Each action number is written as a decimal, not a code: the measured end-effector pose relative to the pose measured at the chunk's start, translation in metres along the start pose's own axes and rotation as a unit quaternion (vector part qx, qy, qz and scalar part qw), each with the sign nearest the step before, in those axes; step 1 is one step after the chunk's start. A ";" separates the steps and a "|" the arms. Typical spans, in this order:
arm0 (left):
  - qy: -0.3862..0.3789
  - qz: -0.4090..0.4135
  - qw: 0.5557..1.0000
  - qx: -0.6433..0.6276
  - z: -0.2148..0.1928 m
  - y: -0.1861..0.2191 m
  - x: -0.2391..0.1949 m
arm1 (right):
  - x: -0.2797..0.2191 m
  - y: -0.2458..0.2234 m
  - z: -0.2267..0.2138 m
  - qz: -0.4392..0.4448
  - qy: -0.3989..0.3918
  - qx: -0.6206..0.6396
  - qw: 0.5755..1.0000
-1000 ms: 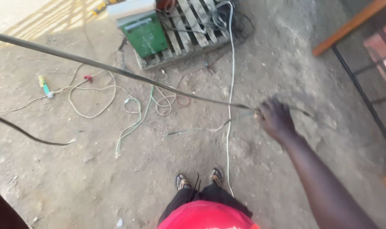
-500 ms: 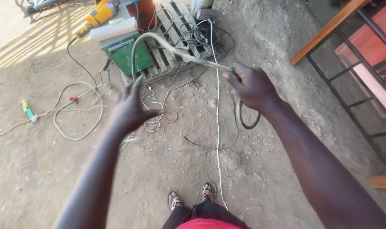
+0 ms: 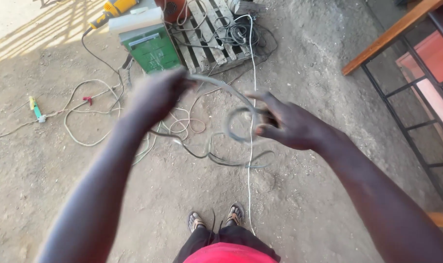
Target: Untangling electrical wires and splicing them together by twisting the copper ends
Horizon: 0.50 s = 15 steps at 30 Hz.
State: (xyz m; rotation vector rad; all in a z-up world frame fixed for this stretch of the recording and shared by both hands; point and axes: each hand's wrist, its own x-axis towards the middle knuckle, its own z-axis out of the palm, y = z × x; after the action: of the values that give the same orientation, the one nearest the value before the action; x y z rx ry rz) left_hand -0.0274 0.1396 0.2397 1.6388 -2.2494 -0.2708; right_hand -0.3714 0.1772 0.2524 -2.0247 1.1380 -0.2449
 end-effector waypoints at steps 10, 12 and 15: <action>0.030 -0.118 0.958 0.261 -0.069 -0.137 -0.091 | -0.020 0.145 -0.028 0.090 0.142 -0.205 0.964; 0.055 -0.153 0.950 0.265 -0.090 -0.191 -0.127 | -0.039 0.156 -0.044 0.162 0.143 -0.215 0.952; 0.073 -0.217 0.940 0.254 -0.109 -0.248 -0.174 | -0.087 0.285 -0.084 0.260 0.183 -0.280 0.906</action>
State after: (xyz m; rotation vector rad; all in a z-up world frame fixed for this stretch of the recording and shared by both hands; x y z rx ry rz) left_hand 0.2808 0.2318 0.2259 2.3277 -1.9188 0.3540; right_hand -0.6469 0.1179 0.1233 -2.0936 2.1355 -0.0186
